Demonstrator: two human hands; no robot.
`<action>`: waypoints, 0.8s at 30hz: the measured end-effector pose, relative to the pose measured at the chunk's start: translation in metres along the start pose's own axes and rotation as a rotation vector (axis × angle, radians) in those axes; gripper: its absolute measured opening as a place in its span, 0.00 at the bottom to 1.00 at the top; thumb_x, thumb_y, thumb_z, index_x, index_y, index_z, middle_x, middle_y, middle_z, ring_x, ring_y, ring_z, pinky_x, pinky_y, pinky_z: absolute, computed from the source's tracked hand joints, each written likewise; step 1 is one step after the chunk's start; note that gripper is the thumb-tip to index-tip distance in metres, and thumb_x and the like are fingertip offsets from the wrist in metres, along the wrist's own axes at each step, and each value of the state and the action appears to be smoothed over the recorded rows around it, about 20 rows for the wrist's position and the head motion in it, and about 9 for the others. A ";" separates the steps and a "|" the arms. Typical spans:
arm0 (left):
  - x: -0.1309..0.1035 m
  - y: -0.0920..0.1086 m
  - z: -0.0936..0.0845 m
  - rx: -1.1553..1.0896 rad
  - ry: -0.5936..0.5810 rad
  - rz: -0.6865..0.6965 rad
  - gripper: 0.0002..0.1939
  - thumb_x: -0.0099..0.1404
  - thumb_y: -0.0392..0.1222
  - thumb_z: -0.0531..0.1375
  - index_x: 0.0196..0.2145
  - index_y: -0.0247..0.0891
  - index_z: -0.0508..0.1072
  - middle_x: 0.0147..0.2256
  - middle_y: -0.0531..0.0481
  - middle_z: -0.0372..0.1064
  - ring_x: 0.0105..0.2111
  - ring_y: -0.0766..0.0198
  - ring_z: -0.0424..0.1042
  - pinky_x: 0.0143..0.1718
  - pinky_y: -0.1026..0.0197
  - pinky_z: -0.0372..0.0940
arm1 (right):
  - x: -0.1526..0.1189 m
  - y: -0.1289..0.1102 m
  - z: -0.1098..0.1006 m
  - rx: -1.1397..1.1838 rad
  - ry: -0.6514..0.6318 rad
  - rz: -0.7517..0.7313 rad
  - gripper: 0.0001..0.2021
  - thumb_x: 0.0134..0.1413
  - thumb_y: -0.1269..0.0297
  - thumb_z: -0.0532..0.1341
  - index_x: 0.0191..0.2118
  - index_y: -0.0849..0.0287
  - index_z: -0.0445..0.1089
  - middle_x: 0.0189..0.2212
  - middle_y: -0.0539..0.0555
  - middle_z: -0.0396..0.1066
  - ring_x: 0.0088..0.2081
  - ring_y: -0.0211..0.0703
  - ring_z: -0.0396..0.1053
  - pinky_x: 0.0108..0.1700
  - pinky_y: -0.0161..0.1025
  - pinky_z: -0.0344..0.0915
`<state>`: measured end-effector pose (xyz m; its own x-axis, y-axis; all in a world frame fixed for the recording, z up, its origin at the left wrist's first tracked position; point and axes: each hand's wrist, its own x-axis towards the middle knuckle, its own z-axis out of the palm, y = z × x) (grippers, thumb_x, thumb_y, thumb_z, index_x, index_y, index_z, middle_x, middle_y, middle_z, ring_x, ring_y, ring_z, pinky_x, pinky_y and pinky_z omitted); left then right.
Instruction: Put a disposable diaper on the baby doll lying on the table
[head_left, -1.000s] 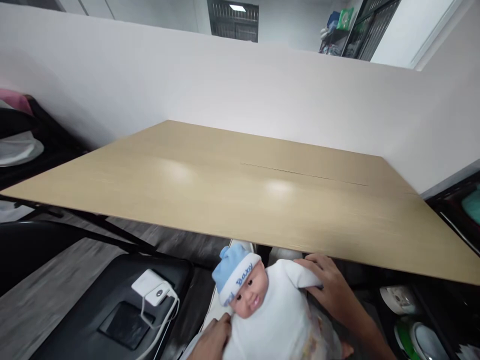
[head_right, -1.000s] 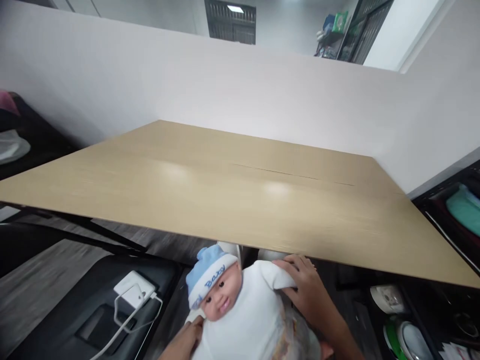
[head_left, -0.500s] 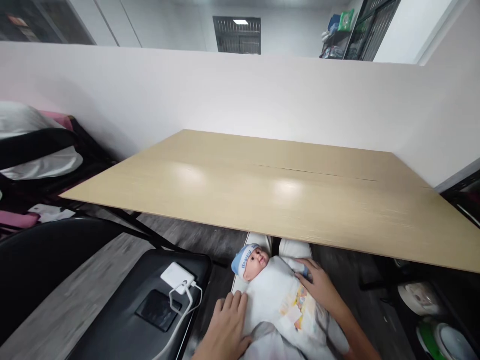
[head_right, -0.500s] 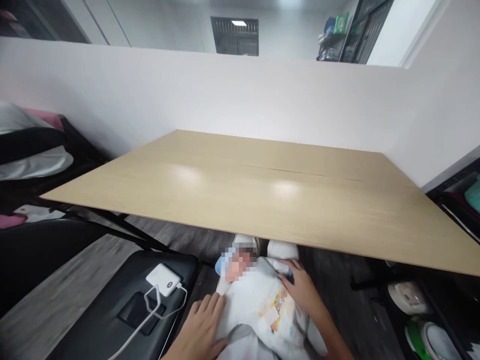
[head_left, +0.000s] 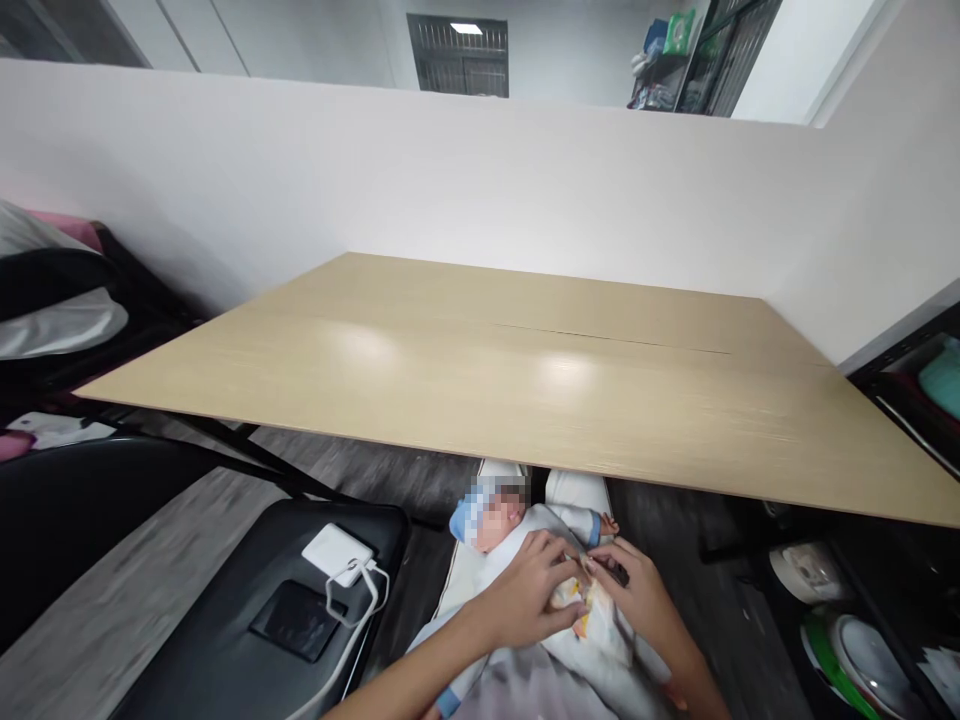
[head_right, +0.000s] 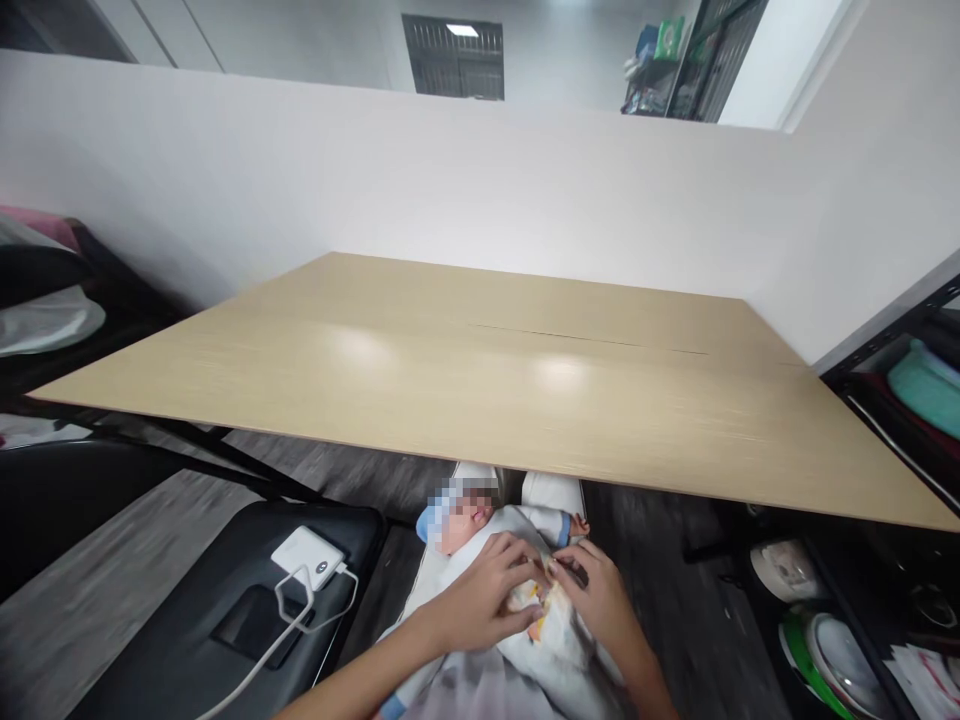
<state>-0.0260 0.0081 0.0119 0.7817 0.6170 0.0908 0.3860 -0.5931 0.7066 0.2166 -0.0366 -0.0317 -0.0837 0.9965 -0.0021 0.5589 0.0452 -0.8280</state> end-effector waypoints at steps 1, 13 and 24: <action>-0.002 -0.001 0.001 -0.013 0.010 0.003 0.15 0.73 0.55 0.65 0.51 0.46 0.78 0.51 0.46 0.73 0.52 0.51 0.67 0.56 0.51 0.60 | 0.004 0.005 0.002 -0.015 0.018 -0.019 0.19 0.70 0.48 0.60 0.38 0.57 0.82 0.35 0.57 0.78 0.39 0.48 0.75 0.44 0.41 0.70; -0.030 0.020 -0.048 -0.201 -0.181 -0.111 0.08 0.73 0.48 0.66 0.45 0.44 0.77 0.43 0.51 0.77 0.48 0.58 0.72 0.54 0.59 0.64 | 0.029 -0.022 -0.008 -0.047 -0.130 -0.143 0.18 0.73 0.53 0.58 0.59 0.51 0.78 0.57 0.59 0.76 0.60 0.52 0.73 0.65 0.47 0.67; 0.049 0.011 -0.015 0.116 -0.243 0.032 0.26 0.67 0.55 0.69 0.57 0.40 0.74 0.57 0.39 0.73 0.60 0.46 0.69 0.61 0.47 0.65 | -0.026 -0.031 -0.047 -0.338 -0.294 0.061 0.26 0.72 0.46 0.56 0.26 0.54 0.76 0.26 0.53 0.76 0.30 0.45 0.71 0.36 0.40 0.59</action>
<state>0.0092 0.0390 0.0345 0.8837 0.4630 -0.0691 0.4016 -0.6741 0.6200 0.2404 -0.0605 0.0201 -0.2459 0.9380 -0.2445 0.8039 0.0564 -0.5921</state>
